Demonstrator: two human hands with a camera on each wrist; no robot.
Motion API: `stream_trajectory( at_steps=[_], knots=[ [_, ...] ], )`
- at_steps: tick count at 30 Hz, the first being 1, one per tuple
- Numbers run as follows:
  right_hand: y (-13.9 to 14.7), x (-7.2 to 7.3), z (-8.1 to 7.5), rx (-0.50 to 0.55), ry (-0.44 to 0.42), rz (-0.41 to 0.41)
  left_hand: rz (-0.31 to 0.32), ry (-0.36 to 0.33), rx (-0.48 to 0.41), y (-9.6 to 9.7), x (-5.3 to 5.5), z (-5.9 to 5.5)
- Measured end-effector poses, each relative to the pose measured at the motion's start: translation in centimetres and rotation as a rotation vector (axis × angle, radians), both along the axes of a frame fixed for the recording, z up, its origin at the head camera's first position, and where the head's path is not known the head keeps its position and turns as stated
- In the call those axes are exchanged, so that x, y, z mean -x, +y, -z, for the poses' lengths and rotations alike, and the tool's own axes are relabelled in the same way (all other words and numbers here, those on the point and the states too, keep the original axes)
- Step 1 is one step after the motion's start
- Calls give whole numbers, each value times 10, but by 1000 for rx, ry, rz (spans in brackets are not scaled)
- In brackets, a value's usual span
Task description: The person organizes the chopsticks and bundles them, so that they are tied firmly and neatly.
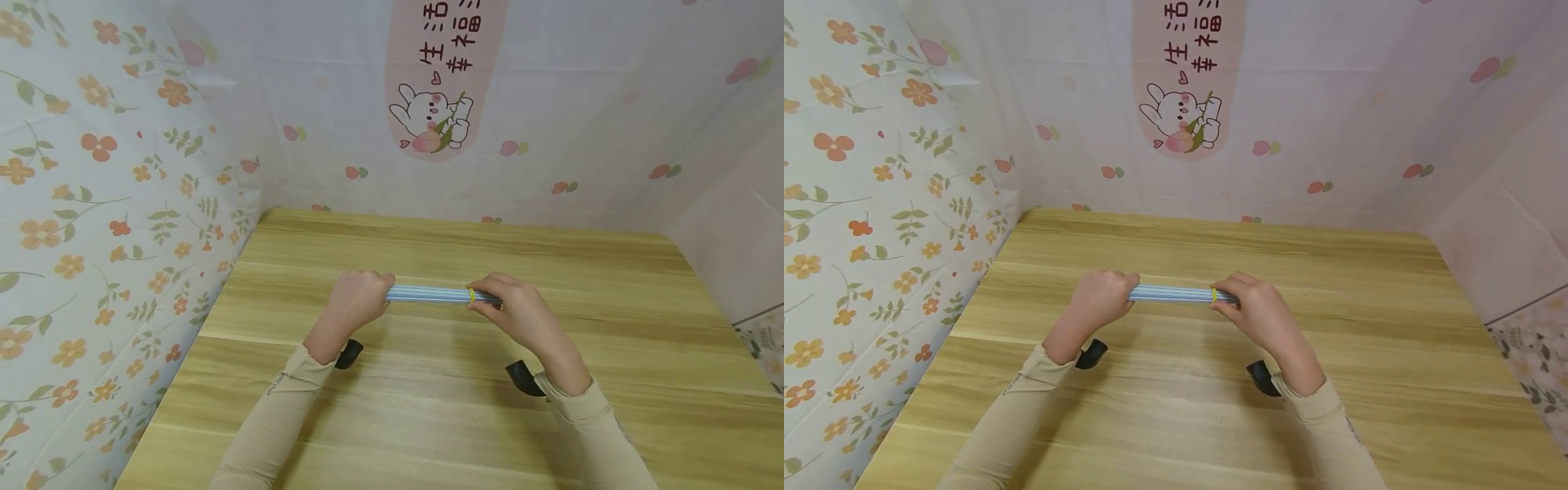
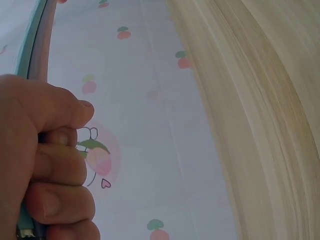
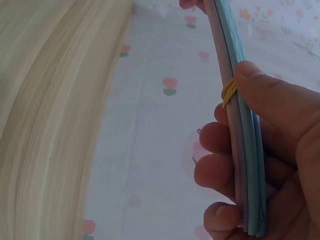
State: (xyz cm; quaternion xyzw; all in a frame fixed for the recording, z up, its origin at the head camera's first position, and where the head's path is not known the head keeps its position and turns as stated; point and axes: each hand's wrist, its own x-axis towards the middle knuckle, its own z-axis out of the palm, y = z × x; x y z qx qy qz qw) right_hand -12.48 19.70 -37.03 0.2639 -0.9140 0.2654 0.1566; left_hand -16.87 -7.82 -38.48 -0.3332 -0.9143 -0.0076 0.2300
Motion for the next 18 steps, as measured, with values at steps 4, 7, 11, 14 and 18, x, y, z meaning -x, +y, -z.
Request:
stream_trajectory(
  at_steps=[4, 7, 11, 14, 18],
  knots=[
    [-2, 2, 1, -18, 42, -2, 3, -18, -4, 2, 0, -2],
    [-3, 3, 2, -48, 75, -1, 4, -34, -5, 4, 0, -3],
    [-4, 3, 2, -87, 122, -6, 11, -43, -5, 7, 0, -5],
    [-5, 2, 2, -113, 150, 2, 18, -41, -2, 8, 0, -5],
    [-5, 1, 2, -143, 164, 24, 19, -42, -1, 9, -1, -4]
  ],
)
